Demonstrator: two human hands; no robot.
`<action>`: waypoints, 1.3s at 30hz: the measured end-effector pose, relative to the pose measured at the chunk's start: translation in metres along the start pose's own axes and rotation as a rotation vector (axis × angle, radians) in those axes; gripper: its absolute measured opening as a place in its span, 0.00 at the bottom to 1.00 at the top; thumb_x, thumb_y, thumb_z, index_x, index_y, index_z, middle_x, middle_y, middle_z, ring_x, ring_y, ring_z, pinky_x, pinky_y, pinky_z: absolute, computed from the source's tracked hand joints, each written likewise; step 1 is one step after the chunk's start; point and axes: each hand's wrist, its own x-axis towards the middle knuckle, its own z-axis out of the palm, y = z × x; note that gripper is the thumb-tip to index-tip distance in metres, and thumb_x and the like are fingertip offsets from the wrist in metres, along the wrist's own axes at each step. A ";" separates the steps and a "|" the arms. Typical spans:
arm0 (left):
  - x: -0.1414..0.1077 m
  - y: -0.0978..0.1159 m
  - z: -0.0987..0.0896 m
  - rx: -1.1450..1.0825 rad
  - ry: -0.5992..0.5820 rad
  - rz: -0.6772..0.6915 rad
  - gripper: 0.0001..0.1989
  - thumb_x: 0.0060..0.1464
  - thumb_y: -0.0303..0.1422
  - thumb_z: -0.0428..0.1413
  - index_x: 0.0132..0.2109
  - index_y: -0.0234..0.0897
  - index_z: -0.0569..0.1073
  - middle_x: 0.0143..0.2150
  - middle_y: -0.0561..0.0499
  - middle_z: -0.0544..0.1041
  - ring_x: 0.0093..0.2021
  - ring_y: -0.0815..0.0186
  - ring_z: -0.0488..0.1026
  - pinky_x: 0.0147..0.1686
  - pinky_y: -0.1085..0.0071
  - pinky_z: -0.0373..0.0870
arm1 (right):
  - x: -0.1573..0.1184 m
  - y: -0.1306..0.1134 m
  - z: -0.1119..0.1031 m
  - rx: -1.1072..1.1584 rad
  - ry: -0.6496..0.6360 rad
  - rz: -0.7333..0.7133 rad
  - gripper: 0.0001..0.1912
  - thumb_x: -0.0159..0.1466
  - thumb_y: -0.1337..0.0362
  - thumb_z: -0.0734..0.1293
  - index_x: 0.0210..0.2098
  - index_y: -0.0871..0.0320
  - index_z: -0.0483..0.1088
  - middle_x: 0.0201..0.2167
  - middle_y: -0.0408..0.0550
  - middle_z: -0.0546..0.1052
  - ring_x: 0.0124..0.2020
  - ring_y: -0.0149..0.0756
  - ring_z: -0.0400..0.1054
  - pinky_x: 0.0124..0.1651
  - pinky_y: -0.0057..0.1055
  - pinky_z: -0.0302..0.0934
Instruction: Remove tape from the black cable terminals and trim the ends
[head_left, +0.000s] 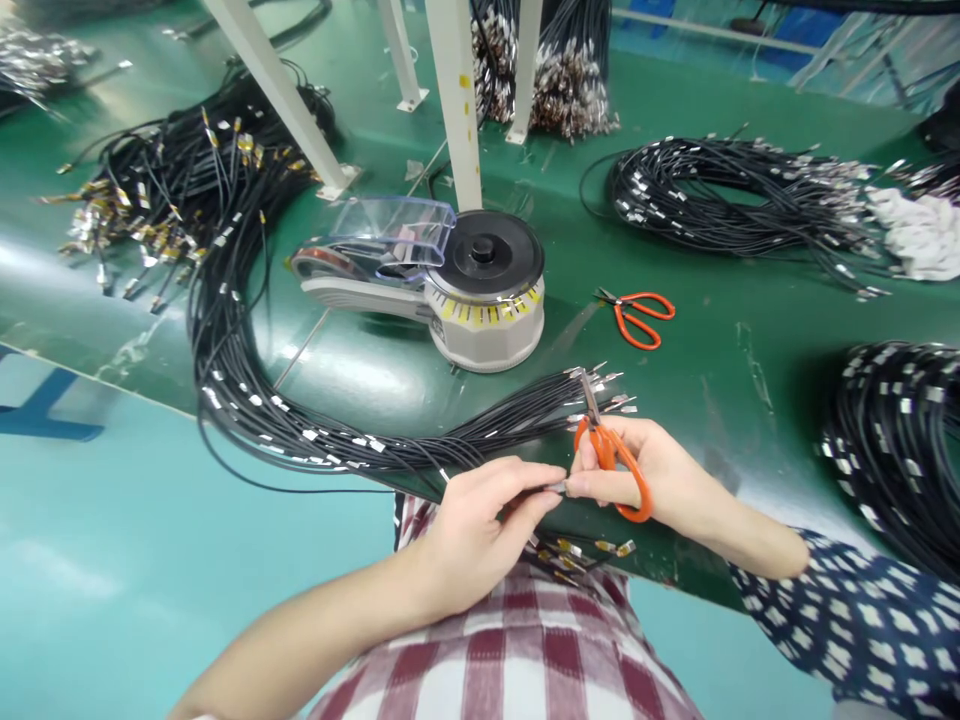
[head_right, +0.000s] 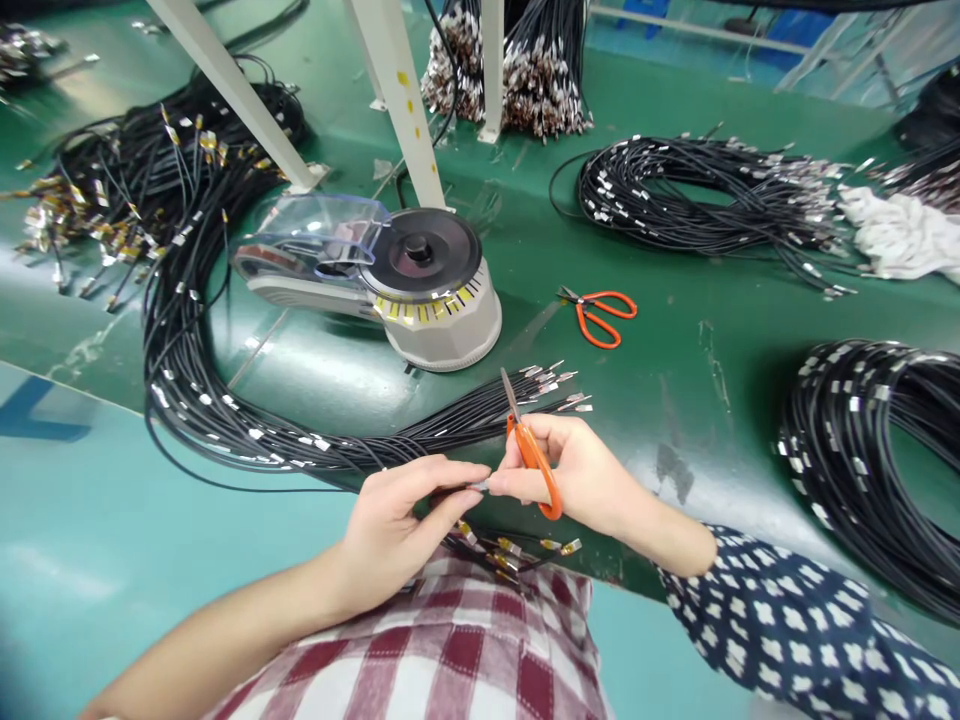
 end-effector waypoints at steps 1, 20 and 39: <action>0.000 -0.002 0.001 0.025 0.002 0.007 0.09 0.59 0.24 0.58 0.47 0.36 0.77 0.34 0.50 0.79 0.31 0.70 0.75 0.34 0.75 0.73 | 0.000 0.000 0.000 0.009 0.001 0.015 0.20 0.49 0.53 0.78 0.23 0.58 0.66 0.18 0.37 0.69 0.19 0.25 0.58 0.23 0.25 0.54; 0.004 0.001 0.000 -0.055 -0.200 -0.225 0.06 0.60 0.26 0.56 0.38 0.35 0.79 0.27 0.55 0.67 0.26 0.72 0.64 0.28 0.76 0.62 | -0.041 -0.014 -0.030 -1.264 -0.097 -0.414 0.16 0.64 0.56 0.69 0.24 0.56 0.63 0.18 0.35 0.68 0.20 0.27 0.57 0.42 0.37 0.46; -0.002 0.005 0.001 -0.085 -0.193 -0.248 0.06 0.57 0.23 0.56 0.35 0.34 0.77 0.27 0.55 0.70 0.24 0.74 0.63 0.25 0.78 0.60 | -0.039 -0.010 -0.025 -1.289 -0.186 -0.329 0.17 0.62 0.68 0.66 0.19 0.56 0.59 0.13 0.35 0.66 0.18 0.28 0.45 0.38 0.36 0.46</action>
